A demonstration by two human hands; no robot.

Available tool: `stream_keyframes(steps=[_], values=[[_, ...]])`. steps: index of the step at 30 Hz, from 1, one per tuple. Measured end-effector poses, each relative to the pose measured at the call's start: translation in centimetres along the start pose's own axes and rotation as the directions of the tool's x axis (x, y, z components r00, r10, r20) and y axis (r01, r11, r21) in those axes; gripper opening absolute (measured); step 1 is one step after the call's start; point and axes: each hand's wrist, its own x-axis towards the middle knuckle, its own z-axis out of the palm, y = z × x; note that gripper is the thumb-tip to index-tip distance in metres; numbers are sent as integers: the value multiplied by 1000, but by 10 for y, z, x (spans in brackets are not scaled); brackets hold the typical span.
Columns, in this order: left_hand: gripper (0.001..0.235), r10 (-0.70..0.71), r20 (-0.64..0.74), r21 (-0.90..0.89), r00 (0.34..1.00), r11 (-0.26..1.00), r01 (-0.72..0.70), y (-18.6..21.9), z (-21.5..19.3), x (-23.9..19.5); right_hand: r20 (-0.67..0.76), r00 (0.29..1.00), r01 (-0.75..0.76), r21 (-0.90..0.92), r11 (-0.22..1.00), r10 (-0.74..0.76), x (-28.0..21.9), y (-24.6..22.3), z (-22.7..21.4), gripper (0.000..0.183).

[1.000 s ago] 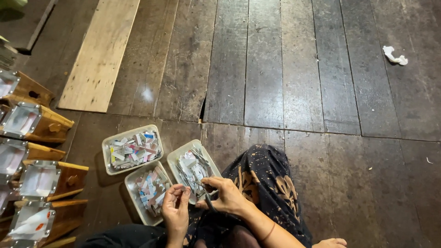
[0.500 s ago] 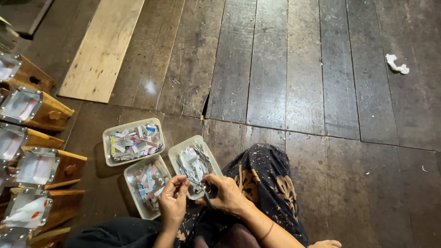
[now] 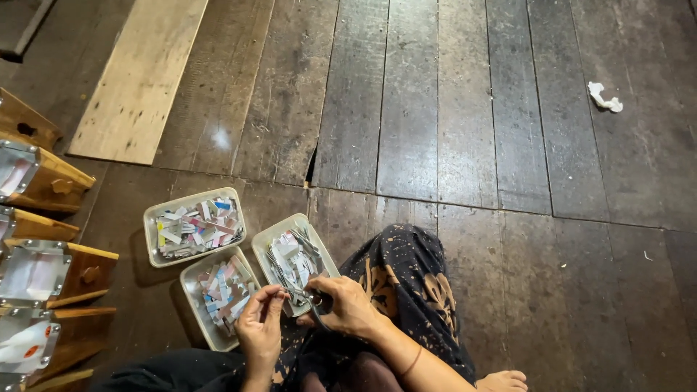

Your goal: The person sits on the floor and uses scissors to cut small rectangular paper pieces into smaller strips. The cut pieces are placed into a plastic container in front of them.

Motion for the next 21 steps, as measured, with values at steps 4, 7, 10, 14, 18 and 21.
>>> stream_keyframes(steps=[4, 7, 10, 14, 18, 21], values=[[18, 13, -19, 1, 1000, 1000, -13, 2, 2, 0, -29, 997, 67, 9, 998, -67, -1, 2, 0, 63], [18, -18, -50, -126, 999, 992, 11, -13, 4, 0, -20, 997, 69, 15, 998, -69, 0, -2, -3, 61], [16, -56, -107, -115, 993, 992, 44, -21, 3, 1, -24, 996, 84, 55, 995, -83, 2, -2, -1, 54], [28, -13, -114, -182, 993, 983, -8, -28, 2, -1, -66, 997, -51, 4, 999, 51, -3, 10, 14, 57], [32, 6, -98, -260, 995, 965, -31, -20, 0, 0, -105, 994, -42, -106, 994, 31, -4, 19, 17, 62], [33, -8, -92, -305, 996, 952, -21, -12, 0, -2, -65, 998, -5, -193, 981, -8, -3, 6, 13, 58]])
